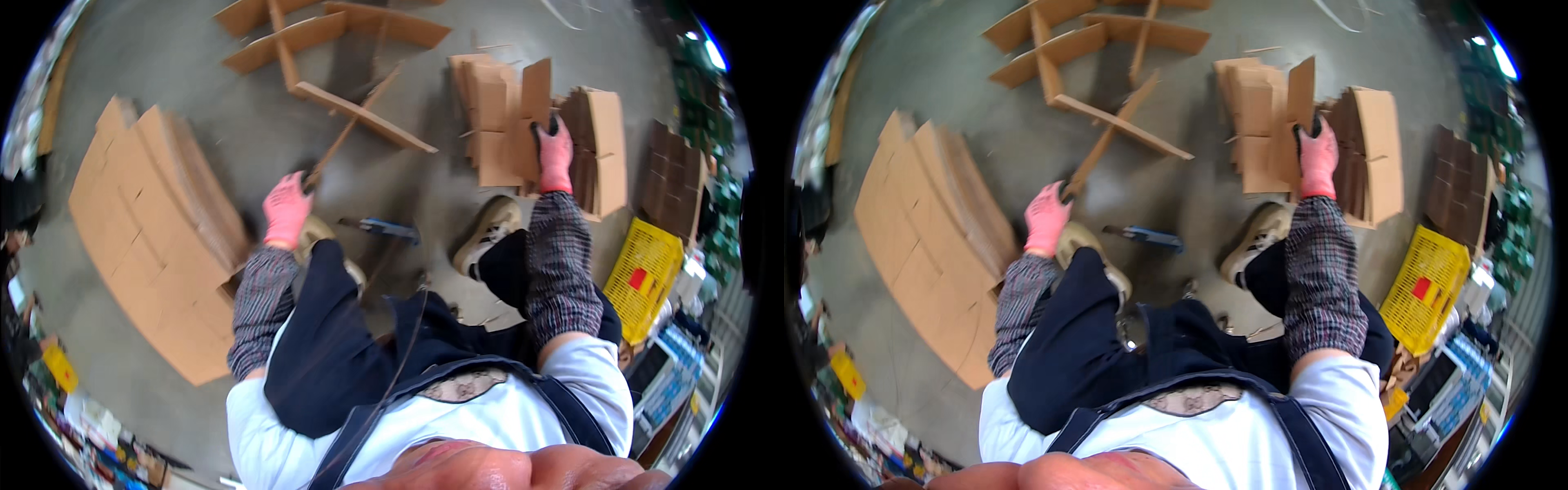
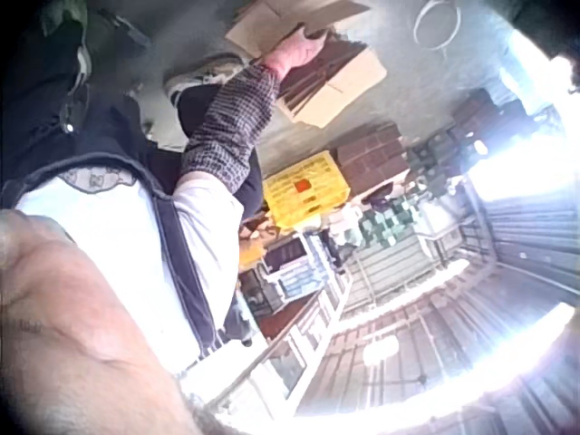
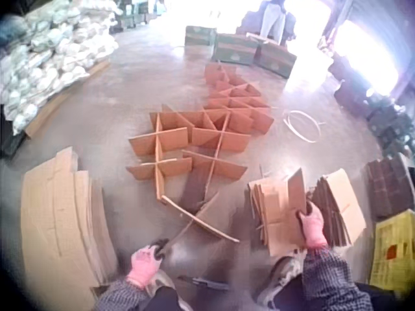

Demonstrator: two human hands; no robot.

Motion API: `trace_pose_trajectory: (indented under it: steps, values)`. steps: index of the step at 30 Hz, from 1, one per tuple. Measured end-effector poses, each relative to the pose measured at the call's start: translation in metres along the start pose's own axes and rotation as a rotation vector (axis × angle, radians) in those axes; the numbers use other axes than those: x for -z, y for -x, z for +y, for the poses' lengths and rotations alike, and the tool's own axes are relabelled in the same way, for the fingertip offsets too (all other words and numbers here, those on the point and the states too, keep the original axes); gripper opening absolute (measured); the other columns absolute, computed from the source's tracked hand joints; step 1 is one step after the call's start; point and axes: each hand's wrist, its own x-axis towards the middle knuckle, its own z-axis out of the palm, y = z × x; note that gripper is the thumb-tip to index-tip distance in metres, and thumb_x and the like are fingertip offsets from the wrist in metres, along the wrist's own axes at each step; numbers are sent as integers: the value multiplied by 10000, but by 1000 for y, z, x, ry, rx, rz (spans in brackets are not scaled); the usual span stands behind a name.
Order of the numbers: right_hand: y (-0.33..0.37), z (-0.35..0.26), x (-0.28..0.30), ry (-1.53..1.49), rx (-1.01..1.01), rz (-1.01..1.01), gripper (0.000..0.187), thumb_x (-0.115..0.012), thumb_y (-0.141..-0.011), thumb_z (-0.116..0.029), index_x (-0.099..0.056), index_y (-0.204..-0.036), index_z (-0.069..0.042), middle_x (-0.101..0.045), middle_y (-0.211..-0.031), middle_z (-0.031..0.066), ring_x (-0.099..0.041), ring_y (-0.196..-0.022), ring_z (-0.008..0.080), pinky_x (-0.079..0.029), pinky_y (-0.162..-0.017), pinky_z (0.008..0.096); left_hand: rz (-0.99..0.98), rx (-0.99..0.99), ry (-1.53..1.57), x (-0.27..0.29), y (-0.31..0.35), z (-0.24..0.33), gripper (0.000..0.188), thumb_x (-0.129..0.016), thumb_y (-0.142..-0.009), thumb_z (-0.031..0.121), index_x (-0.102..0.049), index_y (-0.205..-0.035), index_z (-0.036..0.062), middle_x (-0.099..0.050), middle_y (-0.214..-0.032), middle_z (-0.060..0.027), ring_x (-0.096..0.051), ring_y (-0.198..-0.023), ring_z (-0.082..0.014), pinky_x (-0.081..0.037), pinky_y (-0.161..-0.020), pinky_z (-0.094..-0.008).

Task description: The person assembles cardboard dividers by hand, slotting precut cardboard sheets into each other on the floor.

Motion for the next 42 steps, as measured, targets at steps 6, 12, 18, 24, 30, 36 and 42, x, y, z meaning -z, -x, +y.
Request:
trace_pose_trajectory:
  steps: [6,12,18,24,30,36,42]
  values:
    - [142,-181,-72,67,775,39,435,-580,-745,-80,-475,-1166,-86,-520,-1058,150,-563,-929,323,-508,-726,414,45,27,58,-7,-15,49,371,-630,-746,257,-556,-1083,121,-603,-996,-88,-619,-863,-240,-498,-731,-354]
    - [224,-206,-100,402,960,-426,459,-593,-701,-130,-579,-1149,-226,-498,-1051,72,-541,-901,253,-510,-694,348,-16,-79,213,-42,-8,36,455,-411,-884,395,-487,-1251,137,-511,-1272,-90,-478,-1180,-229,-383,-963,-354]
    - [229,-241,-95,549,1127,-559,471,-551,-760,-142,-527,-1220,-240,-508,-987,73,-555,-838,225,-502,-644,331,-245,6,1975,-91,0,28,585,-235,-909,531,-357,-1345,160,-379,-1387,-72,-340,-1281,-244,-233,-1068,-399]
    - [168,-209,-155,560,860,-564,550,-523,-788,-102,-404,-1312,-221,-556,-999,116,-607,-829,278,-511,-682,360,96,-34,142,-18,-10,55,301,-586,-757,154,-562,-1051,99,-600,-954,-89,-616,-757,-280,-507,-657,-369]
    - [157,-184,-211,504,886,-651,474,-468,-829,-107,-412,-1300,-120,-566,-1061,157,-613,-909,279,-492,-769,371,183,24,452,-22,6,39,443,-671,-721,249,-530,-1094,54,-576,-1017,-152,-555,-948,-325,-455,-820,-398]
    - [69,-168,-217,531,1004,-29,395,-433,-905,-198,-465,-1292,-129,-420,-1335,152,-402,-1222,305,-302,-1024,388,353,134,706,54,39,-7,873,-734,-663,125,-233,-1367,8,-259,-1368,-237,-335,-1245,-372,-282,-1054,-396]
    - [-36,-253,-236,318,843,-21,496,-503,-867,-291,-398,-1330,-147,-406,-1352,142,-368,-1256,320,-269,-1048,422,189,283,1610,47,2,-27,480,-581,-833,11,-404,-1280,-6,-513,-1193,-116,-499,-1101,-191,-394,-955,-303]
